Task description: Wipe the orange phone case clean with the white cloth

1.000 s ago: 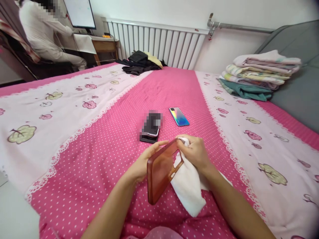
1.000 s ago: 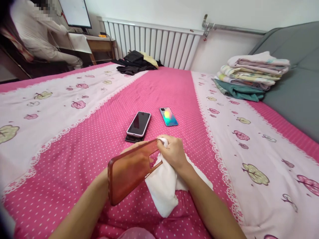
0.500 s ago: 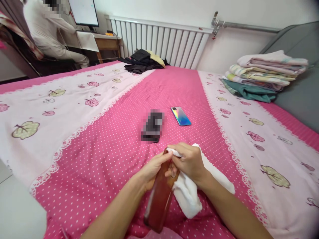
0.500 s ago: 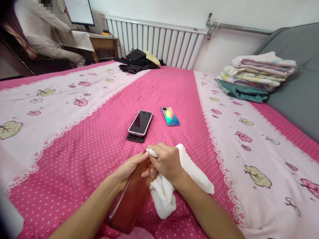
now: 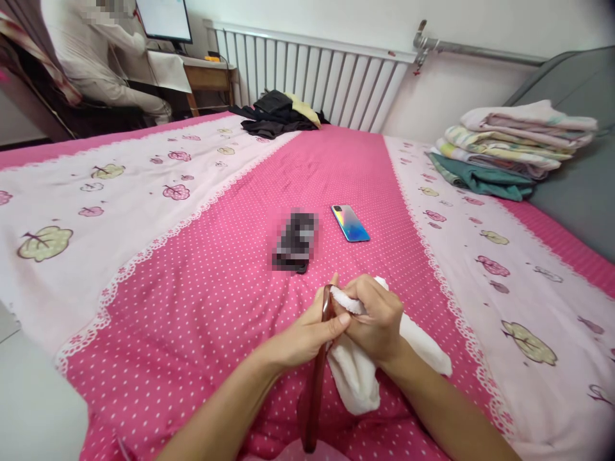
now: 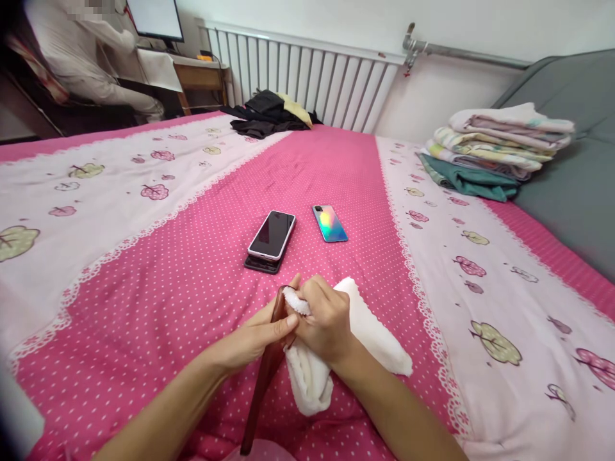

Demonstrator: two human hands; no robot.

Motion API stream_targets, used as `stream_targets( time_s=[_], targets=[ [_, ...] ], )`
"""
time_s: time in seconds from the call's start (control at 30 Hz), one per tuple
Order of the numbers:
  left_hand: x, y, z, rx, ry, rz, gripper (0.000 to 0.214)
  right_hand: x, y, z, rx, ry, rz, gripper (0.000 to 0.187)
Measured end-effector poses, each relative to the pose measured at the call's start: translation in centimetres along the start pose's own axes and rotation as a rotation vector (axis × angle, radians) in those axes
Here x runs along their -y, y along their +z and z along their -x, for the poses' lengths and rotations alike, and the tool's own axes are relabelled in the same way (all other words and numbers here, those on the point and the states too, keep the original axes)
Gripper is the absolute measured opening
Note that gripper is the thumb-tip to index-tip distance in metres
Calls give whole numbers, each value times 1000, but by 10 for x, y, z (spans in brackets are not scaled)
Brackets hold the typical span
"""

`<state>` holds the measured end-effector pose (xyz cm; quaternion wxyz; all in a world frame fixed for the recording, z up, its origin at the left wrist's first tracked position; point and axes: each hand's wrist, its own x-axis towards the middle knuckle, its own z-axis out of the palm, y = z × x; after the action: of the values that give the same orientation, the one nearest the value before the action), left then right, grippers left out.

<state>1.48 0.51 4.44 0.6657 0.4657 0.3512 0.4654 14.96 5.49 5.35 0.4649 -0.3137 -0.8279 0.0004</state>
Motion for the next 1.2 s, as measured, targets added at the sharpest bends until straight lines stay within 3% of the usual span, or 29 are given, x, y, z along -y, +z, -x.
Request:
stream_targets(
  time_s=[0.27,0.7,0.97,1.2],
  targets=[
    [-1,1,1,8,10,-292,74,4,2,-2,-34,117,-64,30],
    [-4,3,2,-41,84,-489,77,6,10,0,-18,515,-378,31],
    [-4,5,2,-90,139,-523,72,8,11,0,-1,650,-436,33],
    [0,1,1,-134,150,-434,68,5,13,-4,107,814,-588,35]
  ],
)
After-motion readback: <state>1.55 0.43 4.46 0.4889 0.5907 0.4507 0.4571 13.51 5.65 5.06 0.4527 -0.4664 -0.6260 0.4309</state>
